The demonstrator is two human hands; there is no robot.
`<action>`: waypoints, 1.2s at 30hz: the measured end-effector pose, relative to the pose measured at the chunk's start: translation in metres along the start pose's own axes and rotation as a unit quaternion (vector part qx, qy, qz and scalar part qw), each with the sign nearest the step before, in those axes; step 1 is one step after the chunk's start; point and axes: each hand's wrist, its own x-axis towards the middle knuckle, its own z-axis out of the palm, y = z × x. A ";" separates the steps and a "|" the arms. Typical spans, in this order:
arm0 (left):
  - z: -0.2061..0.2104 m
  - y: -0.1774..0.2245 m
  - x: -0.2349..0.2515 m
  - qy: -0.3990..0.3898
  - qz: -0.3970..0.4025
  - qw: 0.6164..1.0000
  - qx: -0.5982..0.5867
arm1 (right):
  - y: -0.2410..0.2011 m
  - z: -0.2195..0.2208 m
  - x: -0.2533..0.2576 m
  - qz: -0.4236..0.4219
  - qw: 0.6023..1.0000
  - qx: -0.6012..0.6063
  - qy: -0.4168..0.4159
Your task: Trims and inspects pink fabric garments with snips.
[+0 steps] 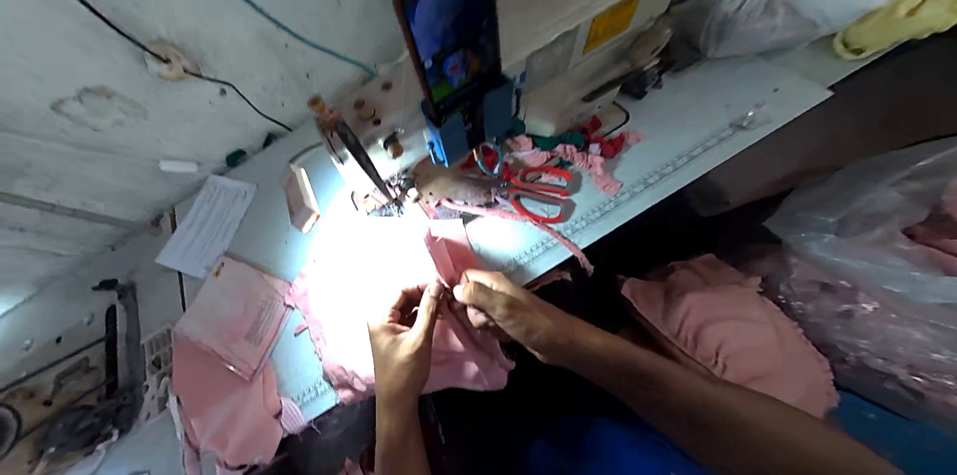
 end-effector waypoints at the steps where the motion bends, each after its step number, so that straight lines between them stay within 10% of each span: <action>1: -0.001 0.001 0.000 0.010 0.004 1.000 -0.002 | 0.000 -0.003 -0.001 -0.012 0.998 -0.066 0.004; 6: 0.001 0.004 -0.002 0.035 0.002 0.999 -0.002 | 0.006 0.003 -0.004 -0.164 0.910 -0.338 0.176; 14: 0.002 0.007 -0.002 -0.020 0.060 0.994 0.087 | 0.000 0.004 0.003 -0.282 0.790 -0.503 0.209; 20: 0.006 0.013 -0.009 -0.011 0.044 0.996 0.082 | 0.000 0.003 0.007 -0.152 0.960 -0.175 0.156; 31: 0.004 0.016 -0.011 0.030 0.050 0.981 0.185 | 0.006 0.006 0.004 -0.246 0.855 -0.405 0.213; 36: 0.000 0.011 -0.006 -0.028 0.001 0.999 0.034 | 0.005 0.004 0.008 -0.145 0.970 -0.147 0.130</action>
